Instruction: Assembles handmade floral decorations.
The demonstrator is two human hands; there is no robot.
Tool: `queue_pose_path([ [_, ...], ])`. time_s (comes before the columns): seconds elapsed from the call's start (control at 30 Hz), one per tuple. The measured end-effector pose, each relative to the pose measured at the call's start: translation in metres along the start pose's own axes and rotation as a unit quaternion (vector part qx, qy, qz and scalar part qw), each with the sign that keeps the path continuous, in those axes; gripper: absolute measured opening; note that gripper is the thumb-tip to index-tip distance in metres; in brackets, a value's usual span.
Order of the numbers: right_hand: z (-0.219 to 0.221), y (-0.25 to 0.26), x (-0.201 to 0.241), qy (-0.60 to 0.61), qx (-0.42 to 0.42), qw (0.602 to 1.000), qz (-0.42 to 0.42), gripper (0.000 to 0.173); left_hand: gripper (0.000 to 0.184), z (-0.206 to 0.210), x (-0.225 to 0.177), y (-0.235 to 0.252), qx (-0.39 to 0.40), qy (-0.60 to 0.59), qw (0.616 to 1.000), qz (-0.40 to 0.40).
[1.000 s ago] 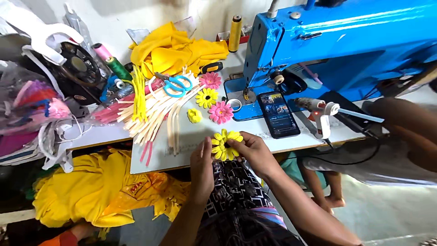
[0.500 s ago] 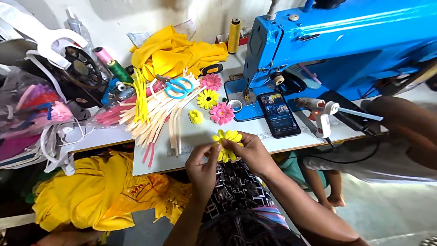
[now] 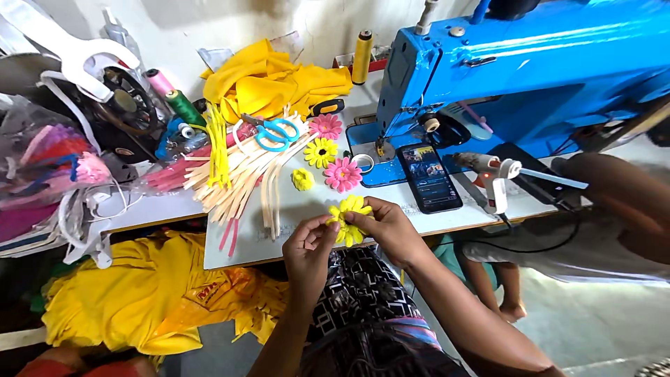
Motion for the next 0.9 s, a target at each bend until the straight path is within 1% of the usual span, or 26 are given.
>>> queue_pose_path([
  [0.03,0.001,0.000,-0.001,0.003,-0.006,1.000,-0.004,0.002,0.012,0.000,0.002,-0.002,-0.001,0.002,1.000,0.027],
  [0.13,0.005,-0.001,-0.001,0.006,-0.019,1.000,-0.019,0.002,0.009,0.002,0.009,-0.007,-0.010,0.044,0.988,0.149],
  [0.17,0.005,-0.001,-0.001,0.003,-0.016,1.000,-0.024,0.003,0.010,0.002,0.010,-0.007,-0.014,0.048,0.986,0.159],
  [0.2,0.004,0.000,-0.001,-0.001,-0.010,0.999,-0.030,0.004,0.014,0.001,0.008,-0.006,-0.014,0.040,0.989,0.139],
  [0.3,0.001,0.000,0.000,-0.030,0.018,0.998,-0.048,0.005,0.029,-0.003,-0.001,0.003,0.005,0.011,1.000,0.010],
  [0.33,0.001,0.000,0.001,-0.038,0.025,0.998,-0.049,0.005,0.025,-0.003,-0.003,0.006,0.003,0.010,1.000,-0.005],
  [0.37,0.002,0.000,0.001,-0.043,0.027,0.997,-0.051,0.005,0.017,-0.003,-0.003,0.007,0.001,0.015,1.000,0.005],
  [0.43,0.004,-0.001,0.002,-0.047,0.018,0.997,-0.054,0.004,0.008,-0.001,-0.001,0.004,0.000,0.046,0.996,0.075],
  [0.5,0.004,0.001,0.003,-0.047,0.010,0.997,-0.055,0.003,0.010,0.001,0.002,-0.001,-0.010,0.074,0.985,0.156],
  [0.53,0.004,0.001,0.004,-0.049,0.011,0.997,-0.055,0.003,0.012,0.001,0.003,-0.003,-0.011,0.074,0.983,0.166],
  [0.57,0.003,0.001,0.005,-0.053,0.017,0.997,-0.057,0.003,0.015,-0.001,0.002,-0.001,-0.006,0.069,0.986,0.152],
  [0.63,0.002,0.002,0.005,-0.072,0.039,0.994,-0.066,0.004,0.021,-0.005,-0.004,0.007,0.020,0.060,0.995,0.078],
  [0.67,0.001,0.001,0.005,-0.084,0.050,0.993,-0.068,0.005,0.020,-0.006,-0.007,0.012,0.032,0.059,0.997,0.049],
  [0.7,0.002,0.001,0.005,-0.092,0.059,0.992,-0.070,0.005,0.016,-0.006,-0.009,0.016,0.042,0.066,0.996,0.036],
  [0.73,0.003,0.001,0.005,-0.094,0.065,0.991,-0.071,0.004,0.011,-0.004,-0.011,0.018,0.048,0.077,0.995,0.043],
  [0.77,0.003,0.001,0.005,-0.095,0.067,0.991,-0.071,0.003,0.010,-0.002,-0.012,0.017,0.052,0.090,0.992,0.069],
  [0.83,0.003,0.002,0.005,-0.099,0.064,0.991,-0.064,0.002,0.013,0.003,-0.010,0.010,0.054,0.120,0.983,0.131],
  [0.87,0.002,0.002,0.005,-0.104,0.062,0.991,-0.060,0.002,0.016,0.004,-0.009,0.006,0.055,0.129,0.979,0.145],
  [0.9,0.001,0.002,0.006,-0.108,0.065,0.990,-0.055,0.002,0.019,0.003,-0.009,0.004,0.060,0.132,0.979,0.143],
])
Point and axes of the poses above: each hand's wrist, its own y-axis towards the middle knuckle, its own z-axis out of the palm, x = y × z, the point moved 1 cm from there along y, towards the middle knuckle, and after that the axes turned 12 degrees about -x, right-handed, at the moved point
